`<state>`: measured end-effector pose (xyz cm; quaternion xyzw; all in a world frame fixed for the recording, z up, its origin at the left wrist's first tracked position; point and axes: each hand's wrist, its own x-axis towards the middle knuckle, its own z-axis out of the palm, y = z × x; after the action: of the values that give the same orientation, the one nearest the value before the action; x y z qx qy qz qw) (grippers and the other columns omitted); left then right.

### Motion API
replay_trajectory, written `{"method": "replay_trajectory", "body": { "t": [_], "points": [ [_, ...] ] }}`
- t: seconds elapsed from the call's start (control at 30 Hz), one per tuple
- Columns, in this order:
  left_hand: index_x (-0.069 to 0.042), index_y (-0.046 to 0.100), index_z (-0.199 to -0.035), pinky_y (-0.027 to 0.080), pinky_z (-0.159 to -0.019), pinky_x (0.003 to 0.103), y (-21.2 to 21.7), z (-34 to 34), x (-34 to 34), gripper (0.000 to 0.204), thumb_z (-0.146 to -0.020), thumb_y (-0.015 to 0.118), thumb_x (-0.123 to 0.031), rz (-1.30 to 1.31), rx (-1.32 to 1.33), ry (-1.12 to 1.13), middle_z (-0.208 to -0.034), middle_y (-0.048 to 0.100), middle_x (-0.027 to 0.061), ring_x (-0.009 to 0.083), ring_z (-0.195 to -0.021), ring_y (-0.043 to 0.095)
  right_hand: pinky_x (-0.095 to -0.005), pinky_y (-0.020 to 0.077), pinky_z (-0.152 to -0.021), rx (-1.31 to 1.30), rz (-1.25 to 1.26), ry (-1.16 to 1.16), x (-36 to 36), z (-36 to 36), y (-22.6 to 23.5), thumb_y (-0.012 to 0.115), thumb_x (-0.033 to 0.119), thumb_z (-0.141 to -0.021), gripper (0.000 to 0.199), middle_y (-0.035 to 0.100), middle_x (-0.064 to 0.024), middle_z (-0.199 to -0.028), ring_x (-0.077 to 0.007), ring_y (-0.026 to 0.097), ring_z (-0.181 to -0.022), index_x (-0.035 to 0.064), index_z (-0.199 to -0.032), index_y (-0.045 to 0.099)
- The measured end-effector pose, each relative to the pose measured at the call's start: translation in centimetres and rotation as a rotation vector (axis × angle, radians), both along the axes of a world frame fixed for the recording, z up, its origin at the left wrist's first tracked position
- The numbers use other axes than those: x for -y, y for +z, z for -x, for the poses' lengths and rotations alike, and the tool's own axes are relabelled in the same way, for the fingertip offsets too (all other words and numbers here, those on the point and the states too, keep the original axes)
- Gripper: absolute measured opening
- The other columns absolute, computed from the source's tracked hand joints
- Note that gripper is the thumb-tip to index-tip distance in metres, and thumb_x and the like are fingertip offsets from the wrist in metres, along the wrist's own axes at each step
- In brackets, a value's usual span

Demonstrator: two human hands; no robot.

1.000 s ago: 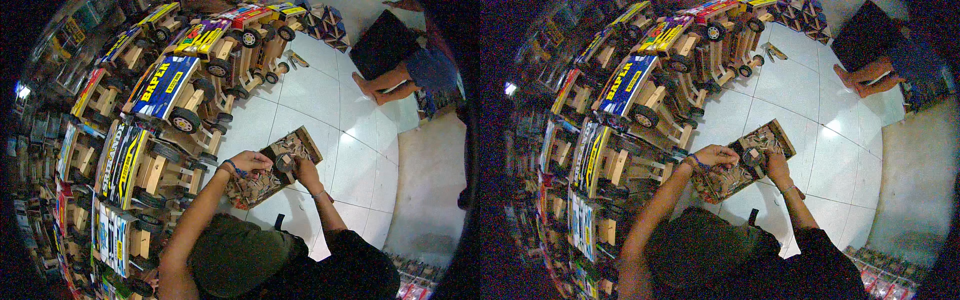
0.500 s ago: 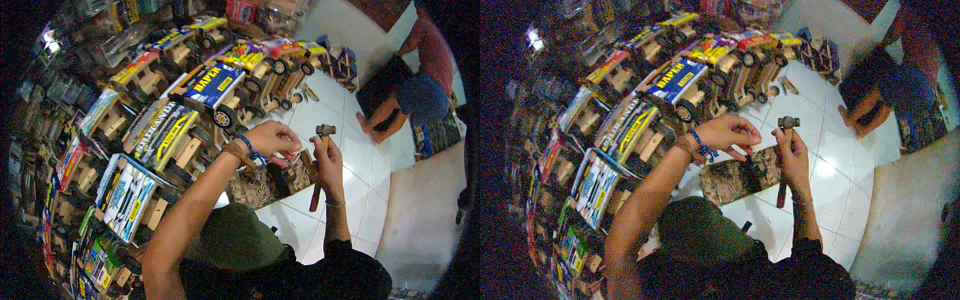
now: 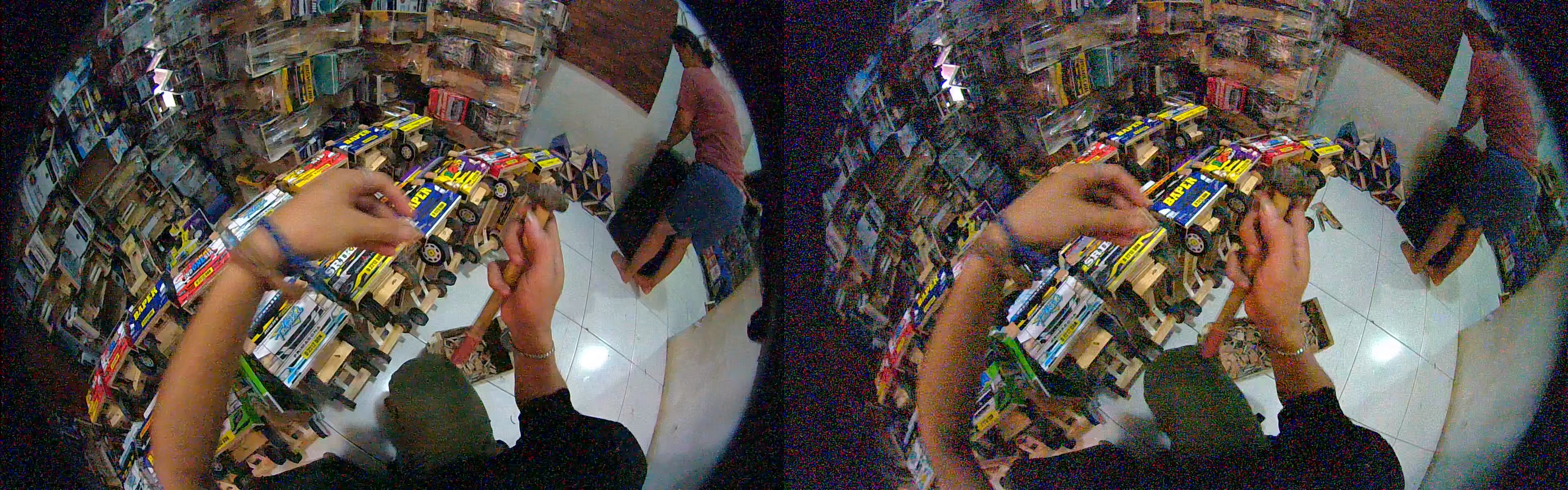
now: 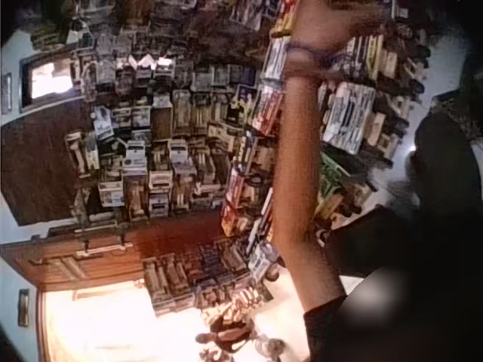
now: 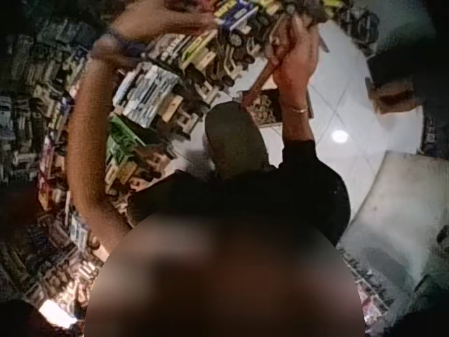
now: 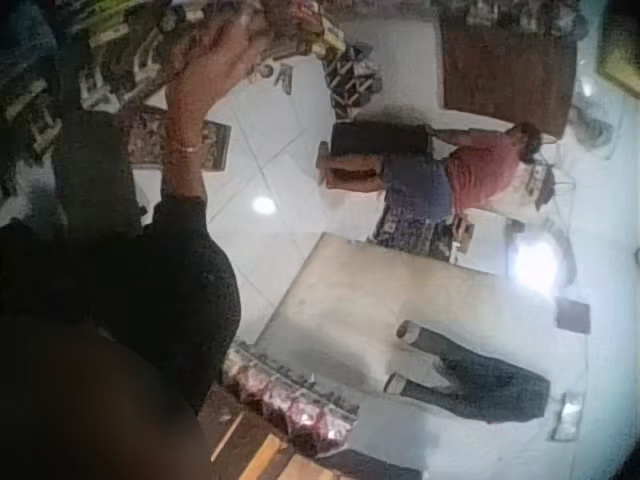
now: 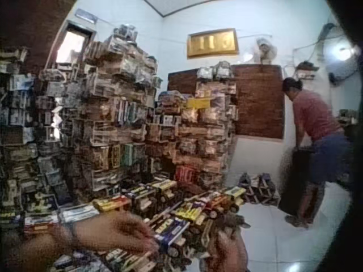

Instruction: The person assembles wooden toy trucks by inserting small wooden pegs into the chassis and using a small hammer to tap them into place. They handle multiple trucks one at a time, picking up pegs from a nearby box and securing them into each vehicle.

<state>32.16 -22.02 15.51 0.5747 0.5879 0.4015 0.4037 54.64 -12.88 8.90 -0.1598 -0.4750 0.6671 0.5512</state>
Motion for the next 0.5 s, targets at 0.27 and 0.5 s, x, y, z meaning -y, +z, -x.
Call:
{"method": "replay_trajectory", "body": {
  "t": [0.27,0.5],
  "points": [
    [-0.001,0.066,-0.110,0.058,-0.080,0.025,-1.8,9.5,15.4,0.027,-0.090,0.071,-0.018,0.142,0.116,0.170,-0.099,0.069,0.0063,0.0118,-0.088,0.067,-0.0400,0.0438,-0.096,0.368,0.010,-0.242,3.7,2.7,-1.9,0.055,0.046,-0.096,0.060,0.050,-0.0051,-0.139,-0.0195,0.049,-0.126,0.0163,-0.147,0.041],
    [-0.001,0.065,-0.114,0.056,-0.081,0.026,-6.6,14.7,24.0,0.031,-0.089,0.072,-0.018,0.351,0.276,0.196,-0.104,0.070,0.0067,0.0129,-0.094,0.067,-0.0258,0.0472,-0.065,0.653,-0.167,-0.202,5.1,1.9,-6.3,0.054,0.000,-0.090,0.059,0.032,-0.0120,-0.152,-0.0228,0.053,-0.119,0.0130,-0.147,0.041]
  ]
}}
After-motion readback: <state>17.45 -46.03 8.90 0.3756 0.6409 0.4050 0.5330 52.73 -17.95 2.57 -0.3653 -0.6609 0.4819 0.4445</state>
